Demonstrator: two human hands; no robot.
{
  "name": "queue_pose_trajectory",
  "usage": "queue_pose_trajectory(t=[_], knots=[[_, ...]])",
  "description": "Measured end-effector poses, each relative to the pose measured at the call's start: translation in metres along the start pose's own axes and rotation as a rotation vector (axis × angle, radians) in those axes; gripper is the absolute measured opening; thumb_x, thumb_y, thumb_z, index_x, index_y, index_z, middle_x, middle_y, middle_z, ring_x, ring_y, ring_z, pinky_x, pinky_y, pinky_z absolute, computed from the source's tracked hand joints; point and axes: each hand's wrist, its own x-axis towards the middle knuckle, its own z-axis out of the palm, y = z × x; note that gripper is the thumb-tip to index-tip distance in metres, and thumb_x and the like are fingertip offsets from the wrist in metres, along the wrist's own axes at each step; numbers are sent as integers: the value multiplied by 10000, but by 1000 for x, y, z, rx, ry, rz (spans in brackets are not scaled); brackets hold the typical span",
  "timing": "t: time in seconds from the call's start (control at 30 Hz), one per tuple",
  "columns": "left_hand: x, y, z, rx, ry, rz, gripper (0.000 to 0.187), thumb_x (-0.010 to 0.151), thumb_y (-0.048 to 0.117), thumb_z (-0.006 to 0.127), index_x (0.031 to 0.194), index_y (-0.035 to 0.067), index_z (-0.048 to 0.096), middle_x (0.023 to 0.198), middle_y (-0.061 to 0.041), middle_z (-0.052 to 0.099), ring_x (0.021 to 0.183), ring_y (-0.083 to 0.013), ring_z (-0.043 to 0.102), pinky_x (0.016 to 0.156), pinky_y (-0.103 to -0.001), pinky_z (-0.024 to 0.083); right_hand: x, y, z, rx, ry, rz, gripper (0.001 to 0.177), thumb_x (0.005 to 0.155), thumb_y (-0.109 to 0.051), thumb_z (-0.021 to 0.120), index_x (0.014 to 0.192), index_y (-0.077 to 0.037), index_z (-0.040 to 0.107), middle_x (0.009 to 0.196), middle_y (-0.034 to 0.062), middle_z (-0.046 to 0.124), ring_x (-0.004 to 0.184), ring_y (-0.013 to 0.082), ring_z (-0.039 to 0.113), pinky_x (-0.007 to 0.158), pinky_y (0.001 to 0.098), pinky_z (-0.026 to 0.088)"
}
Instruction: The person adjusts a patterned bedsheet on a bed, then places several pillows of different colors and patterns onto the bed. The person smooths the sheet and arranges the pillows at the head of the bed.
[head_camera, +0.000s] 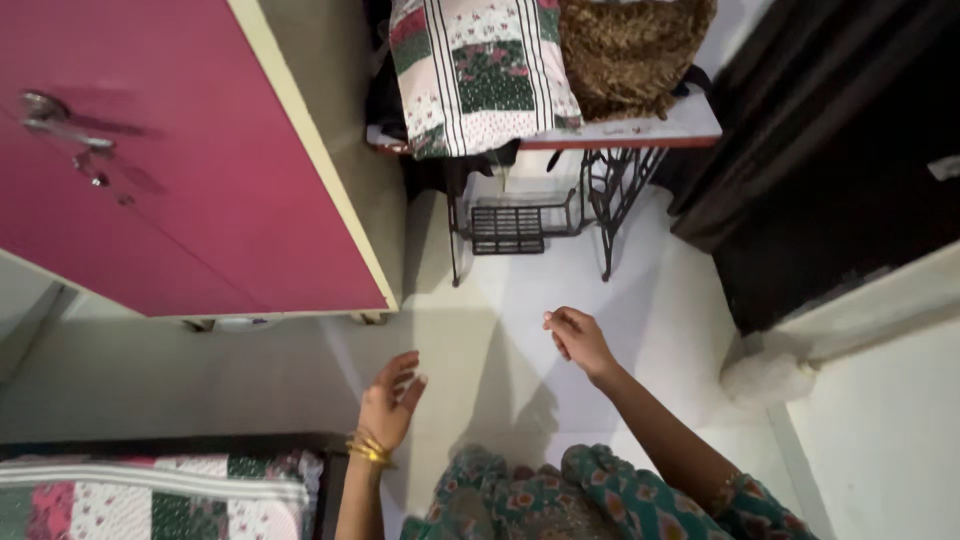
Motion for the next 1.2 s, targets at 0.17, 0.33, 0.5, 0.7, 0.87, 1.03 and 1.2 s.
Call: queue_pose_trajectory(t=[0.17, 0.33, 0.5, 0.7, 0.87, 1.03, 1.2], knots=[[59, -25, 14, -62, -6, -223, 418, 898, 135, 685, 1310, 90, 629, 1214, -122, 745, 1076, -245, 745, 856, -355, 620, 97, -9, -12, 56, -133, 7, 295, 1015, -303, 607, 902, -36, 661, 623, -6, 515, 530, 85, 464, 470, 267, 398], [159, -64, 23, -76, 78, -217, 411, 903, 144, 688, 1307, 85, 643, 1199, -125, 759, 1052, -251, 745, 829, -361, 618, 213, -17, -31, 30, -172, -49, 155, 947, -208, 596, 972, -84, 686, 736, -10, 626, 646, 90, 578, 553, 249, 483], [274, -60, 40, -93, 119, -181, 405, 925, 173, 678, 1315, 77, 628, 1206, -119, 747, 1063, -235, 741, 845, -363, 607, 357, -52, -69, -77, 2, -47, 134, 986, -210, 610, 1050, -104, 659, 927, -47, 687, 842, 94, 651, 732, 249, 574], [384, -49, 48, -47, 116, -191, 441, 918, 173, 680, 1341, 80, 595, 1179, -117, 756, 1061, -229, 750, 845, -359, 613, 562, -115, -119, 15, 290, -496, 356, 929, -166, 724, 1236, -29, 610, 1117, 75, 689, 1019, 144, 643, 867, 284, 511], [417, -38, 63, -111, 148, -170, 448, 911, 157, 686, 1340, 59, 602, 1202, -125, 742, 1086, -233, 733, 842, -354, 604, 661, -172, -133, -16, 249, -486, 464, 874, -213, 777, 1250, 2, 611, 1197, 132, 690, 1086, 204, 643, 916, 337, 502], [414, -33, 104, -129, 285, -227, 477, 913, 140, 669, 1377, 60, 586, 1245, -133, 729, 1119, -231, 711, 878, -346, 581, 689, -215, -115, -42, 156, -211, 528, 824, -255, 844, 1213, 15, 612, 1120, 122, 693, 1015, 193, 657, 847, 341, 520], [399, -18, 174, -194, 495, -359, 457, 926, 141, 662, 1371, 71, 587, 1282, -134, 710, 1116, -226, 699, 861, -353, 577, 681, -268, -96, 408, -252, -66, 419, 769, -116, 792, 1143, 47, 695, 956, 134, 737, 868, 274, 696, 766, 412, 547]])
